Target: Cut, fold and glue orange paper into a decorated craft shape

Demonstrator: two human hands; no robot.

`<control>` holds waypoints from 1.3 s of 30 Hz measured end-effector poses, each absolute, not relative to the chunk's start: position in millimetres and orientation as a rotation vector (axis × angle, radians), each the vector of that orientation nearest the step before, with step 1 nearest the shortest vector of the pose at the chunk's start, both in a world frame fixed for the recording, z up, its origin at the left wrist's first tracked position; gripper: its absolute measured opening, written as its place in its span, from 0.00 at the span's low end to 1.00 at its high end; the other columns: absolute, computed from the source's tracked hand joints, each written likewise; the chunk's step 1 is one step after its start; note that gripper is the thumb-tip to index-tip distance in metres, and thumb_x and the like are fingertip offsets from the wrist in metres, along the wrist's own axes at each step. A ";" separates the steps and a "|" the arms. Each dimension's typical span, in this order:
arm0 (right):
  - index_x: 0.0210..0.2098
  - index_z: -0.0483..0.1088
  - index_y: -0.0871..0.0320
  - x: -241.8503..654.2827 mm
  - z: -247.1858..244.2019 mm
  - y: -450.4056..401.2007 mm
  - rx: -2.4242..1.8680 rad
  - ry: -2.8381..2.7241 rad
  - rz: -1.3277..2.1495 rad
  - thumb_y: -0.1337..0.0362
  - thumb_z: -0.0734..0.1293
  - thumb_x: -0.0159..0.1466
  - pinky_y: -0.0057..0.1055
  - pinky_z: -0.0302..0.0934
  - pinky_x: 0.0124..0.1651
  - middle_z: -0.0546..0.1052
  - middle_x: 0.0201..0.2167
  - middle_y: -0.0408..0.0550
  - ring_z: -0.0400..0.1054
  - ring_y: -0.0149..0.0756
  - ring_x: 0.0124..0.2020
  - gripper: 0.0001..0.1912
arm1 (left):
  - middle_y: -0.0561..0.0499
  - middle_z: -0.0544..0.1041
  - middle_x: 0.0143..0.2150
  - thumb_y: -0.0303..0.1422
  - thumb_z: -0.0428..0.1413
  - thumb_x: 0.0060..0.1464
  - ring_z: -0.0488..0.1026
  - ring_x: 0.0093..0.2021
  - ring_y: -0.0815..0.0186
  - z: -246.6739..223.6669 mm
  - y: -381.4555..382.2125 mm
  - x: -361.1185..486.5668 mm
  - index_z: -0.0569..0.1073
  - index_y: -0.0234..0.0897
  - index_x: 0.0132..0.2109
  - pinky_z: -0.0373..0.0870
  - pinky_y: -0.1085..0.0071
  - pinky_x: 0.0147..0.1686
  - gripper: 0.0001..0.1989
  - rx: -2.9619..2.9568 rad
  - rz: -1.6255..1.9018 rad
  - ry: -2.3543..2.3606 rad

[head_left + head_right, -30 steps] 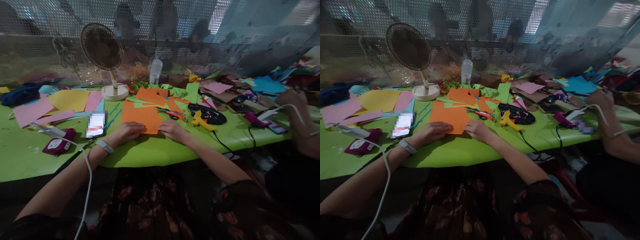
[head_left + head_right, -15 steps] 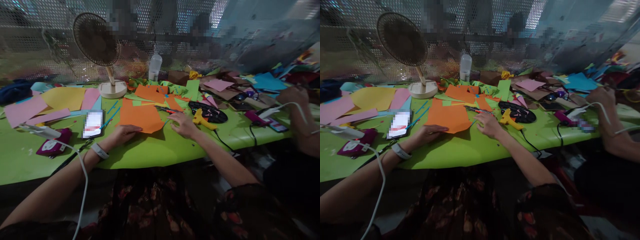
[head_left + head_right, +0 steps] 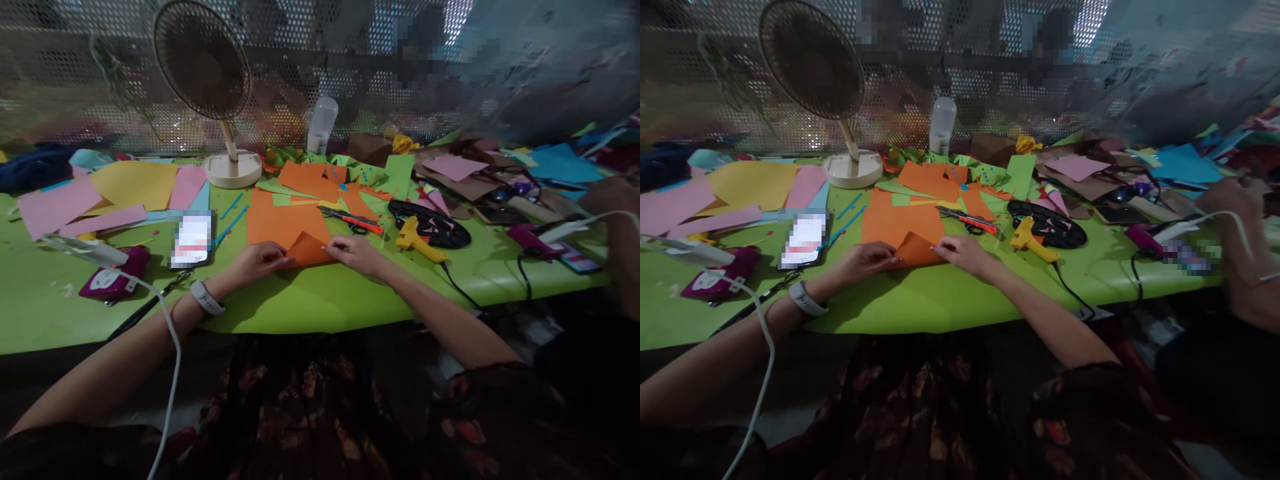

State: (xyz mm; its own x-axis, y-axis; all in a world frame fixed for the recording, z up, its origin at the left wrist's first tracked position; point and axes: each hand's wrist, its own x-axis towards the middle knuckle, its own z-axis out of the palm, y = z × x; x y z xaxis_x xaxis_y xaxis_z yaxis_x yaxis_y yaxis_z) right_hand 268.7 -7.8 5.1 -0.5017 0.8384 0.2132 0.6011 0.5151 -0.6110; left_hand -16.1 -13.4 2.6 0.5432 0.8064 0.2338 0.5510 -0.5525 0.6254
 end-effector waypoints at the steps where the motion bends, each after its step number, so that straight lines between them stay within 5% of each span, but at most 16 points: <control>1: 0.31 0.73 0.58 267.0 5.4 -7.1 -1.228 -2.239 0.657 0.51 0.61 0.69 0.31 0.54 0.33 0.74 0.26 0.44 0.65 0.33 0.28 0.20 | 0.46 0.79 0.35 0.45 0.55 0.61 0.74 0.33 0.65 2.8 -12.5 -13.8 0.75 0.37 0.30 0.69 0.69 0.35 0.18 2.295 0.683 1.150; 5: 0.32 0.72 0.59 261.3 -1.7 -3.0 -1.377 -2.159 0.608 0.52 0.61 0.69 0.31 0.54 0.32 0.74 0.26 0.46 0.65 0.35 0.28 0.18 | 0.46 0.74 0.33 0.45 0.52 0.62 0.70 0.32 0.64 4.5 -8.3 -5.8 0.72 0.37 0.29 0.63 0.67 0.33 0.19 2.328 0.612 1.360; 9: 0.52 0.72 0.62 257.4 -6.6 -9.1 -1.425 -2.167 0.282 0.57 0.62 0.69 0.40 0.64 0.48 0.79 0.47 0.58 0.72 0.46 0.47 0.18 | 0.48 0.72 0.30 0.46 0.49 0.64 0.67 0.30 0.64 6.8 -0.2 -2.1 0.71 0.38 0.30 0.58 0.67 0.30 0.20 2.371 0.497 1.410; 12: 0.62 0.67 0.64 252.1 -5.2 -19.9 -1.277 -2.323 0.020 0.55 0.58 0.72 0.48 0.57 0.64 0.71 0.62 0.62 0.64 0.50 0.63 0.24 | 0.49 0.72 0.28 0.45 0.48 0.64 0.66 0.28 0.64 8.5 6.5 -0.5 0.70 0.38 0.30 0.56 0.68 0.29 0.19 2.384 0.394 1.423; 15: 0.65 0.64 0.63 246.4 -6.2 -29.7 -1.062 -2.561 0.001 0.49 0.56 0.73 0.49 0.50 0.70 0.66 0.67 0.60 0.56 0.48 0.69 0.31 | 0.51 0.72 0.25 0.46 0.48 0.64 0.65 0.25 0.65 9.7 10.1 1.0 0.70 0.38 0.30 0.53 0.69 0.27 0.19 2.359 0.333 1.463; 22: 0.69 0.58 0.63 242.9 -17.0 -37.8 -0.996 -2.703 0.089 0.41 0.53 0.71 0.50 0.44 0.73 0.61 0.69 0.59 0.50 0.47 0.72 0.39 | 0.50 0.73 0.24 0.48 0.49 0.64 0.65 0.22 0.66 10.8 12.5 3.9 0.71 0.38 0.30 0.51 0.69 0.24 0.21 2.396 0.282 1.500; 39: 0.69 0.58 0.68 245.9 -15.9 -42.8 -1.013 -2.623 0.120 0.42 0.54 0.71 0.48 0.47 0.73 0.59 0.69 0.59 0.50 0.47 0.72 0.40 | 0.48 0.74 0.25 0.43 0.47 0.66 0.69 0.26 0.61 7.6 8.8 3.8 0.71 0.39 0.32 0.57 0.65 0.31 0.19 2.607 0.298 1.576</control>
